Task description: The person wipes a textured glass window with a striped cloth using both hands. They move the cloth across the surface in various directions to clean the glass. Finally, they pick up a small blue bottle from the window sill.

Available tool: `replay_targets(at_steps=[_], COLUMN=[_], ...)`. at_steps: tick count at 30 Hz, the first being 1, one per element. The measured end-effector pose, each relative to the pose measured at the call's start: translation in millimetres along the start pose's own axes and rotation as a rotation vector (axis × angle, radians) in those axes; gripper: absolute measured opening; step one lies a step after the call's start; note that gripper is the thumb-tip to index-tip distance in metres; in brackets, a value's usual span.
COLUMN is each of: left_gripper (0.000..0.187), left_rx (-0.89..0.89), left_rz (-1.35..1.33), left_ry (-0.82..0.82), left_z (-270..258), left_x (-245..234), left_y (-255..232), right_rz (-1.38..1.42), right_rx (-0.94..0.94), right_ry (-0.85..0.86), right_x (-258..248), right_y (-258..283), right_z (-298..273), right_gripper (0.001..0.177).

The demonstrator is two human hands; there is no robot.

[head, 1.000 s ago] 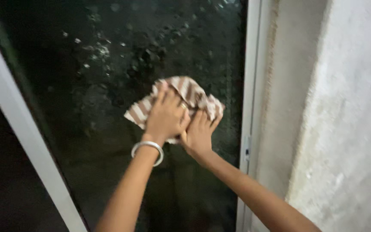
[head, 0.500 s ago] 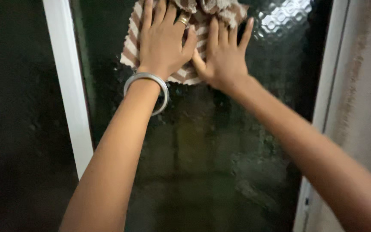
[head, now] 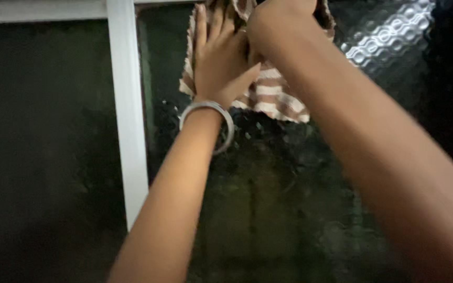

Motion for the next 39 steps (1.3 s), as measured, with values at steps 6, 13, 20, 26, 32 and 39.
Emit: replay_targets(at_steps=[6,13,20,26,32,39], left_gripper=[0.07,0.056,0.055,0.057,0.059,0.057], left_rx=[-0.013,-0.123,-0.136,-0.126,-0.182,-0.229], left_rz=[0.03,0.314,0.258,0.12,0.125,0.16], left_ry=[0.05,0.073,0.056,0.096,0.064,0.114], left_z=[-2.2,-11.7,-11.2,-8.6,-16.0,-31.7], left_x=[10.2,27.5,9.1,-10.5,-12.9,-20.0], left_y=[6.4,14.7,7.5,0.0,-3.7,-11.1], right_rz=[-0.268,-0.511,0.49,0.601,0.495,0.447], right_rx=[0.13,0.166,-0.03,0.048,0.024,-0.011], right_ry=[0.062,-0.1,-0.672,-0.73,-0.768,-0.714], right_x=[-17.4,-26.2,15.1,11.0,8.4,13.3], right_y=[68.9,90.7,6.1,-1.1,4.8,11.0], right_z=[16.9,-18.5,-75.3,-104.2,-107.1,-115.2], right_gripper=[0.063,0.082,0.038,0.034,0.046,0.047])
Point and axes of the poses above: each hand's wrist, its own z-axis towards the middle knuckle, its own x-axis out of the palm, y = z × x, the point moved 4 cm from there along z, towards the middle knuckle, and after that the axes turned 1 degree about x, right-handed, at the moved point
